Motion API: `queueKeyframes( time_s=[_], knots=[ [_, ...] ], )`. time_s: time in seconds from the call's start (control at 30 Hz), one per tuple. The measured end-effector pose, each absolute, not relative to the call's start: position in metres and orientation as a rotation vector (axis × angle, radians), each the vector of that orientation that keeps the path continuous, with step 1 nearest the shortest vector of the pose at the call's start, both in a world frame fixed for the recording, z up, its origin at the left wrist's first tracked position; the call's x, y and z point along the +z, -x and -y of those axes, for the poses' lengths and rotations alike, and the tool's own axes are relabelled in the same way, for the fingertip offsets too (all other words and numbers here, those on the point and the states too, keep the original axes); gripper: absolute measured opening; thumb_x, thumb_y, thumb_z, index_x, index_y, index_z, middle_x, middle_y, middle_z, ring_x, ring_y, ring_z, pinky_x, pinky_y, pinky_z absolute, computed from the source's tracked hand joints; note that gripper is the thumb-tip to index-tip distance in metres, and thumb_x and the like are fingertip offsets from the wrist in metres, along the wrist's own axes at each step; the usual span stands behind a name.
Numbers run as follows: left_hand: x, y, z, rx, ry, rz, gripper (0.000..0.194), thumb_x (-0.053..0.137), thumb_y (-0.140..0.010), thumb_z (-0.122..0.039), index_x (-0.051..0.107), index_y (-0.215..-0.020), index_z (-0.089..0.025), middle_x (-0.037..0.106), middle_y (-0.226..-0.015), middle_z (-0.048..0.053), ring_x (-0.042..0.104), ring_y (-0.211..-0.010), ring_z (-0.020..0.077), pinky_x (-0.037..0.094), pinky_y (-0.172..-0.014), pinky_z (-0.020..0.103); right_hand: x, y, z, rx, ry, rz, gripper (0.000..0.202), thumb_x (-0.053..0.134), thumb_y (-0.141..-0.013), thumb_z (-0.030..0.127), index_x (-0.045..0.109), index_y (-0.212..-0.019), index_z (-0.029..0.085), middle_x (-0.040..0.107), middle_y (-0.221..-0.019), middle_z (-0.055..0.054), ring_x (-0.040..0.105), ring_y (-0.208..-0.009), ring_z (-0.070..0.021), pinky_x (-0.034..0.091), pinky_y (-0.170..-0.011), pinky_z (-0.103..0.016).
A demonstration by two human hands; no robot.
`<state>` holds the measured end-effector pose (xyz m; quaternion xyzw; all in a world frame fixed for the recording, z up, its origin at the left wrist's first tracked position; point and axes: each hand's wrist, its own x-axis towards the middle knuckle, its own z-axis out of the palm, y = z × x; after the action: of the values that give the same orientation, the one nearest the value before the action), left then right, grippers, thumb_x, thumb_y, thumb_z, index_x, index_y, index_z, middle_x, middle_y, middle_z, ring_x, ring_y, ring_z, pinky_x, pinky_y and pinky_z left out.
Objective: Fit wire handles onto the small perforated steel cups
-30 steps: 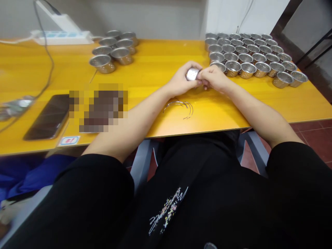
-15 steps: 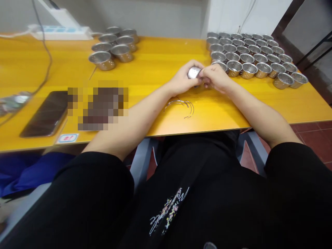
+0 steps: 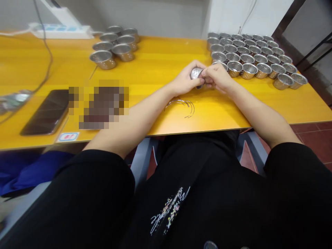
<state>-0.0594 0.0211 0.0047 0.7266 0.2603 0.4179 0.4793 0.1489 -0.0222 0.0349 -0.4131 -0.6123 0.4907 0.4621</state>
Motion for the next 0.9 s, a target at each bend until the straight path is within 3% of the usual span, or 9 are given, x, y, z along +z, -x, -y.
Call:
queueKeyframes(
  time_s=[0.13, 0.27, 0.37, 0.47, 0.63, 0.77, 0.9],
  knots=[
    [0.005, 0.06, -0.021, 1.029, -1.785, -0.667, 0.064, 0.115, -0.077, -0.036, 0.074, -0.126, -0.025, 0.08, -0.12, 0.009, 0.082, -0.123, 0.0369, 0.068, -0.115, 0.05, 0.032, -0.159, 0.02, 1.153, 0.988, 1.55, 0.044, 0.097, -0.101, 0.039, 0.064, -0.076, 0.024, 0.046, -0.063, 0.006, 0.041, -0.058, -0.01, 0.051, -0.055, -0.02],
    [0.004, 0.062, -0.022, 1.046, -1.788, -0.652, 0.076, 0.123, -0.074, -0.055, 0.078, -0.128, -0.025, 0.085, -0.128, 0.012, 0.083, -0.13, 0.0391, 0.07, -0.115, 0.049, 0.026, -0.167, 0.015, 1.111, 0.968, 1.565, 0.051, 0.109, -0.096, 0.056, 0.073, -0.082, 0.024, 0.057, -0.066, 0.004, 0.047, -0.059, -0.0123, 0.06, -0.06, -0.026],
    [0.0, 0.062, -0.025, 1.058, -1.723, -0.625, 0.083, 0.125, -0.073, -0.067, 0.079, -0.128, -0.026, 0.086, -0.13, 0.012, 0.085, -0.129, 0.0397, 0.072, -0.112, 0.05, 0.025, -0.164, 0.014, 0.997, 0.978, 1.539, 0.055, 0.115, -0.092, 0.064, 0.078, -0.092, 0.024, 0.068, -0.074, 0.003, 0.057, -0.062, -0.0139, 0.058, -0.061, -0.027],
    [-0.004, 0.063, -0.028, 1.033, -1.604, -0.6, 0.084, 0.12, -0.08, -0.079, 0.077, -0.131, -0.028, 0.085, -0.134, 0.011, 0.088, -0.128, 0.0394, 0.076, -0.106, 0.054, 0.03, -0.159, 0.018, 0.868, 0.961, 1.532, 0.054, 0.115, -0.093, 0.062, 0.078, -0.099, 0.024, 0.078, -0.089, -0.001, 0.069, -0.074, -0.0172, 0.057, -0.064, -0.027],
    [-0.003, 0.068, -0.024, 0.969, -1.481, -0.513, 0.078, 0.112, -0.092, -0.082, 0.078, -0.137, -0.029, 0.083, -0.15, 0.012, 0.09, -0.133, 0.0413, 0.083, -0.108, 0.062, 0.038, -0.163, 0.021, 0.809, 0.993, 1.667, 0.049, 0.112, -0.097, 0.059, 0.074, -0.103, 0.029, 0.077, -0.092, -0.004, 0.081, -0.102, -0.0288, 0.064, -0.074, -0.032],
    [-0.002, 0.071, -0.018, 0.955, -1.457, -0.473, 0.078, 0.105, -0.1, -0.087, 0.08, -0.145, -0.028, 0.083, -0.158, 0.014, 0.09, -0.14, 0.0439, 0.083, -0.113, 0.062, 0.04, -0.162, 0.023, 0.512, 1.188, 1.794, 0.053, 0.11, -0.095, 0.068, 0.072, -0.108, 0.032, 0.076, -0.092, -0.003, 0.079, -0.096, -0.0306, 0.068, -0.077, -0.039],
    [-0.004, 0.072, -0.018, 0.922, -1.445, -0.471, 0.078, 0.098, -0.107, -0.088, 0.077, -0.153, -0.029, 0.088, -0.151, 0.014, 0.094, -0.137, 0.0476, 0.083, -0.11, 0.06, 0.047, -0.156, 0.035, 0.382, 1.325, 1.858, 0.046, 0.103, -0.102, 0.066, 0.076, -0.121, 0.033, 0.077, -0.093, -0.003, 0.077, -0.09, -0.0297, 0.072, -0.083, -0.043]
  ],
)
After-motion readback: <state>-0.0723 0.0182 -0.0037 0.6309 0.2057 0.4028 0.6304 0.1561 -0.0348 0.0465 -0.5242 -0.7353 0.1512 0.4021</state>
